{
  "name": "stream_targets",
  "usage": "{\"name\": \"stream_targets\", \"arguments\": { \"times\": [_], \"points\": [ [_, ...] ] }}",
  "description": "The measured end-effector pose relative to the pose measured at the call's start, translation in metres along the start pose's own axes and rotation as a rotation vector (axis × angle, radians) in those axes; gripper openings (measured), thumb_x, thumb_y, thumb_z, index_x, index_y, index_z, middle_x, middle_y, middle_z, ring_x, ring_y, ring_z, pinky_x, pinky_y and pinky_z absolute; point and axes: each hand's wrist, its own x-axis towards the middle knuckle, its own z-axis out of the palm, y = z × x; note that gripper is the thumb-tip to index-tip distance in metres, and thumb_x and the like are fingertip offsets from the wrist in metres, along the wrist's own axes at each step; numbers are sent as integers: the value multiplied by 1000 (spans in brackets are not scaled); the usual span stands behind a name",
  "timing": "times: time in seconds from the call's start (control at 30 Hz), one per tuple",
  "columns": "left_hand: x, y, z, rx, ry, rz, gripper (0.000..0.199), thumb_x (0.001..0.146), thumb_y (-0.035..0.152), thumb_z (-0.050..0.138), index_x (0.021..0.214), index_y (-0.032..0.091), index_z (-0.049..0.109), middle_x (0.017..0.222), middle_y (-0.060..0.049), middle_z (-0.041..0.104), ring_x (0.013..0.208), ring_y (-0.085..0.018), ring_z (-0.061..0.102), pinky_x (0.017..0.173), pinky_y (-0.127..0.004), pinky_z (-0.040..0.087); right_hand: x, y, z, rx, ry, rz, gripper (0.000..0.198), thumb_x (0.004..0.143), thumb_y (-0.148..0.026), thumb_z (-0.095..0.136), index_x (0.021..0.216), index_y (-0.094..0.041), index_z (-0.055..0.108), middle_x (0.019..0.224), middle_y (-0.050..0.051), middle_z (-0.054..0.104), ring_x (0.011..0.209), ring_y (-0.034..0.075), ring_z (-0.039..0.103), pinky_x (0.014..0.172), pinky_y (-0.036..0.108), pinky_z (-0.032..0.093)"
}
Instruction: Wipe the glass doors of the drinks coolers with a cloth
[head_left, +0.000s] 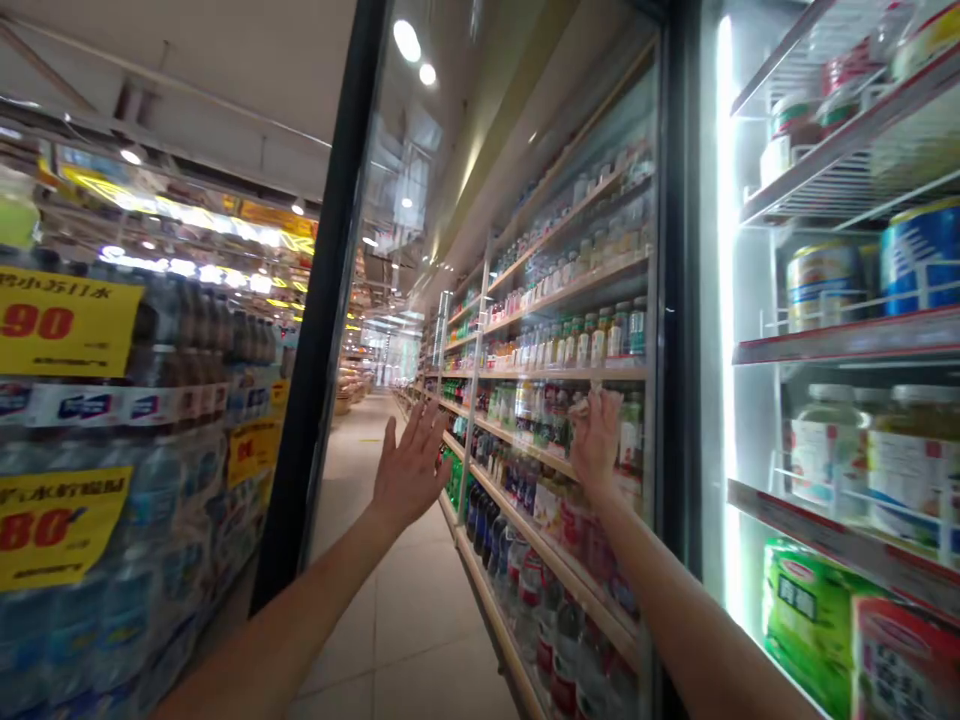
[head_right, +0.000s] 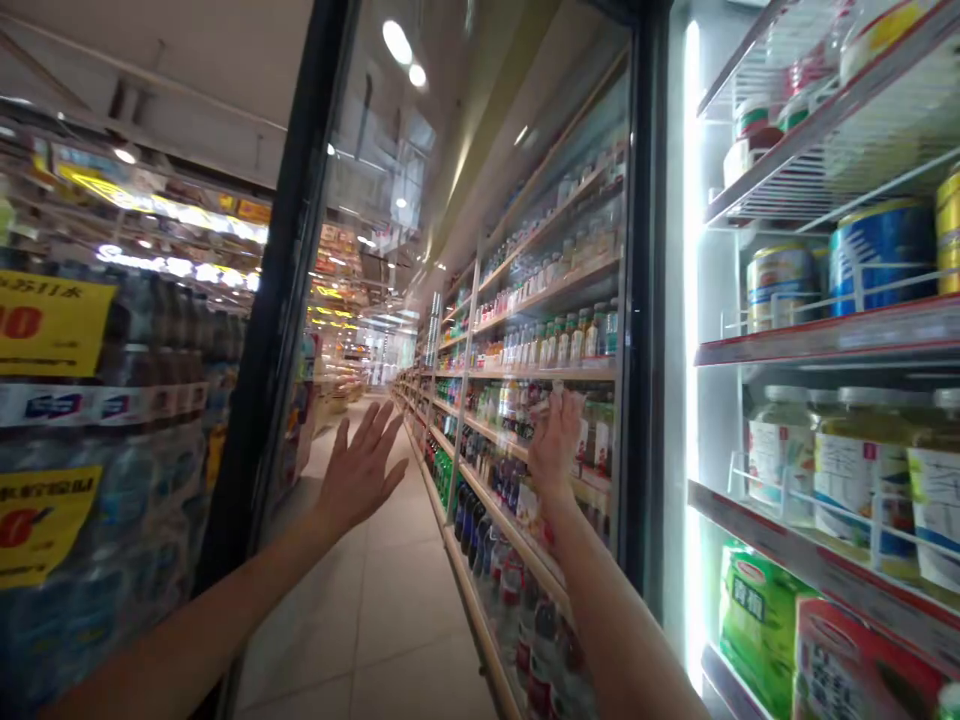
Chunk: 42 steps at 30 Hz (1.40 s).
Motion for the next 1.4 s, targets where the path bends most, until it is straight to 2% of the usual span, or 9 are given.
{"name": "stream_targets", "arguments": {
  "times": [0.23, 0.47, 0.53, 0.67, 0.73, 0.93, 1.0, 1.17, 1.4],
  "points": [
    [-1, -6, 7, -1, 93, 45, 50, 85, 33, 40, 132, 16, 40, 142, -10, 35, 134, -25, 29, 111, -48, 12, -14, -24, 5, 66, -245, -471, 44, 86, -16, 39, 129, -21, 46, 136, 8, 45, 135, 20, 26, 109, 43, 28],
    [29, -21, 0, 55, 131, 55, 46, 86, 30, 39, 131, 19, 43, 143, -12, 33, 135, -26, 27, 110, -51, 15, 31, 40, -4, -3, 53, 158, 46, 87, -22, 29, 128, -8, 46, 135, 20, 41, 132, 27, 30, 104, 53, 29],
    [41, -21, -3, 55, 134, 41, 45, 87, 31, 37, 130, 19, 44, 144, -11, 33, 135, -26, 25, 110, -52, 15, 33, 27, 3, 36, 33, 77, 45, 87, -22, 31, 128, -11, 47, 136, 18, 41, 133, 25, 30, 105, 53, 29],
    [52, -23, -5, 48, 141, 62, 46, 87, 33, 36, 131, 21, 43, 143, -9, 34, 135, -25, 25, 110, -52, 13, 26, -10, 14, 106, -155, -362, 44, 85, -17, 36, 128, -19, 48, 137, 9, 44, 136, 21, 26, 107, 45, 30],
    [56, -30, -8, 66, 147, 52, 47, 87, 34, 35, 131, 20, 43, 143, -10, 34, 135, -25, 27, 110, -53, 13, 30, -6, 12, 78, -198, -414, 44, 85, -16, 38, 127, -22, 48, 136, 7, 45, 135, 20, 26, 108, 45, 29],
    [77, -55, -18, 115, 171, -18, 48, 87, 36, 31, 130, 19, 45, 146, -10, 29, 136, -29, 22, 107, -56, 17, 65, 44, 8, -16, 130, 176, 44, 88, -23, 30, 126, -11, 49, 135, 18, 43, 131, 28, 33, 102, 56, 31],
    [81, -56, -18, 109, 196, -28, 48, 88, 36, 29, 130, 18, 45, 145, -11, 29, 136, -30, 21, 108, -57, 16, 64, 32, 12, 12, 118, 69, 44, 87, -22, 32, 125, -10, 50, 134, 18, 44, 132, 28, 31, 103, 54, 31],
    [79, -55, -11, 85, 250, -37, 49, 89, 36, 28, 131, 16, 43, 144, -13, 33, 136, -29, 23, 108, -56, 16, 54, -2, 17, 72, -200, -508, 44, 84, -17, 40, 127, -21, 49, 136, 8, 45, 135, 20, 27, 107, 44, 31],
    [93, -68, -18, 100, 259, -28, 50, 89, 38, 27, 131, 15, 42, 143, -15, 33, 136, -30, 23, 108, -56, 16, 127, 80, 10, -15, 141, 134, 46, 83, -17, 29, 121, -8, 52, 127, 19, 49, 127, 27, 37, 102, 57, 30]
  ]
}}
